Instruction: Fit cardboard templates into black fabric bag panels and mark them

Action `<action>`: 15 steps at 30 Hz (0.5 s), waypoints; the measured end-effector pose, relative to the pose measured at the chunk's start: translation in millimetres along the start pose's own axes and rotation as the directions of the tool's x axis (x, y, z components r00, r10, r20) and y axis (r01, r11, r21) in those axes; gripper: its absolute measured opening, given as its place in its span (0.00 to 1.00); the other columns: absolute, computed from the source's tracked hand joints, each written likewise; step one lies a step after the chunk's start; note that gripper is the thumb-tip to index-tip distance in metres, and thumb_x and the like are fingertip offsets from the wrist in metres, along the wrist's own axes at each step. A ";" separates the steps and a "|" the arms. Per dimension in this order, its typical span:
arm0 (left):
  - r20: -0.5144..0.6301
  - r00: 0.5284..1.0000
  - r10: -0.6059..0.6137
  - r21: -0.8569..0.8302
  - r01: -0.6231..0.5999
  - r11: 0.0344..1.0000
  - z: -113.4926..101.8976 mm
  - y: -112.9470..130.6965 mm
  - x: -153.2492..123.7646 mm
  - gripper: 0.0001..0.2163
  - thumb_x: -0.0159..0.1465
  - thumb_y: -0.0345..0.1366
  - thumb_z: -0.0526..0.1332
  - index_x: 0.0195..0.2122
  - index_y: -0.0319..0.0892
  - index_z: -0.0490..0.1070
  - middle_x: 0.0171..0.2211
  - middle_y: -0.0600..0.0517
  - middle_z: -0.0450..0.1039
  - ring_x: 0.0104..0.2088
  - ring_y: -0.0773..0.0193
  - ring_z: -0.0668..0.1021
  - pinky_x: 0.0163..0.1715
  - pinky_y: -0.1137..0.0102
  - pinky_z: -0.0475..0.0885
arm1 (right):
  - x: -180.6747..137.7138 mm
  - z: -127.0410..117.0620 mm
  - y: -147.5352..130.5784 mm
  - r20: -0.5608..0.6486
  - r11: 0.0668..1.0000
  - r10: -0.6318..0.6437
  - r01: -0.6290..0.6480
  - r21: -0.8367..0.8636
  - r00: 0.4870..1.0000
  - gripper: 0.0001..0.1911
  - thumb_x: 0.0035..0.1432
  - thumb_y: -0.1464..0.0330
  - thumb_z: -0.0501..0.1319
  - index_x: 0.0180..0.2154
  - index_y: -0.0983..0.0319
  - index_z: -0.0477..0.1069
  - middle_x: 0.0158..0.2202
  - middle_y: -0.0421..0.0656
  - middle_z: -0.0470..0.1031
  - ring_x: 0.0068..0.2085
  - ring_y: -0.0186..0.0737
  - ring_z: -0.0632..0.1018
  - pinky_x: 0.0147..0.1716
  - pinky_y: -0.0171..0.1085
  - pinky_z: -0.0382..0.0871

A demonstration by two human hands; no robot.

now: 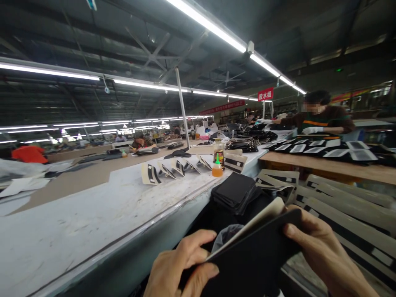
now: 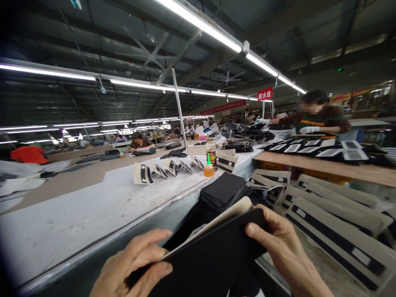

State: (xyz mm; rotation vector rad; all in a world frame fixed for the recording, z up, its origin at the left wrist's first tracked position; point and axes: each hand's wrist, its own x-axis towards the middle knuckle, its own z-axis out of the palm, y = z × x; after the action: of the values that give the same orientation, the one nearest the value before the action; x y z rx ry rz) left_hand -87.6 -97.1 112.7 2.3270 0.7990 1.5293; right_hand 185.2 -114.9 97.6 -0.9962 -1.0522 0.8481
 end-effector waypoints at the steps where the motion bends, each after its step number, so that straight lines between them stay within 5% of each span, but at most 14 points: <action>1: -0.008 1.000 -0.010 -0.022 0.010 1.000 0.2 0.6 0.3 0.11 0.70 0.42 0.61 0.52 0.55 0.70 0.23 0.64 0.80 0.21 0.75 0.81 0.31 0.88 0.74 | 0.6 1.3 -0.7 -0.010 1.000 0.009 -0.009 0.007 1.000 0.18 0.39 0.57 0.79 0.21 0.59 0.76 0.23 0.37 0.70 0.26 0.35 0.69 0.25 0.31 0.66; 9: 0.071 0.997 -0.029 0.033 0.027 0.999 -5.8 -0.8 -0.5 0.07 0.67 0.38 0.65 0.43 0.49 0.81 0.34 0.55 0.86 0.27 0.67 0.85 0.28 0.83 0.77 | 3.9 1.2 3.6 -0.062 0.998 0.059 -0.061 -0.036 0.996 0.16 0.34 0.59 0.79 0.21 0.57 0.75 0.22 0.39 0.72 0.25 0.39 0.70 0.24 0.35 0.68; 15: 0.170 0.985 0.039 -0.054 -0.030 0.998 -5.6 -5.4 -4.4 0.14 0.66 0.28 0.64 0.52 0.41 0.79 0.30 0.51 0.84 0.25 0.68 0.82 0.29 0.80 0.78 | 6.6 3.8 4.4 -0.030 0.997 0.082 -0.083 -0.006 0.996 0.16 0.37 0.60 0.79 0.23 0.59 0.76 0.23 0.38 0.72 0.26 0.36 0.70 0.25 0.32 0.67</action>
State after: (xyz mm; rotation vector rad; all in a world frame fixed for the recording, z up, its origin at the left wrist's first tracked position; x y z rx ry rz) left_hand -95.7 -95.8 109.0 2.4061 0.6730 1.3245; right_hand 183.0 -106.6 96.1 -1.0611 -0.9948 0.8948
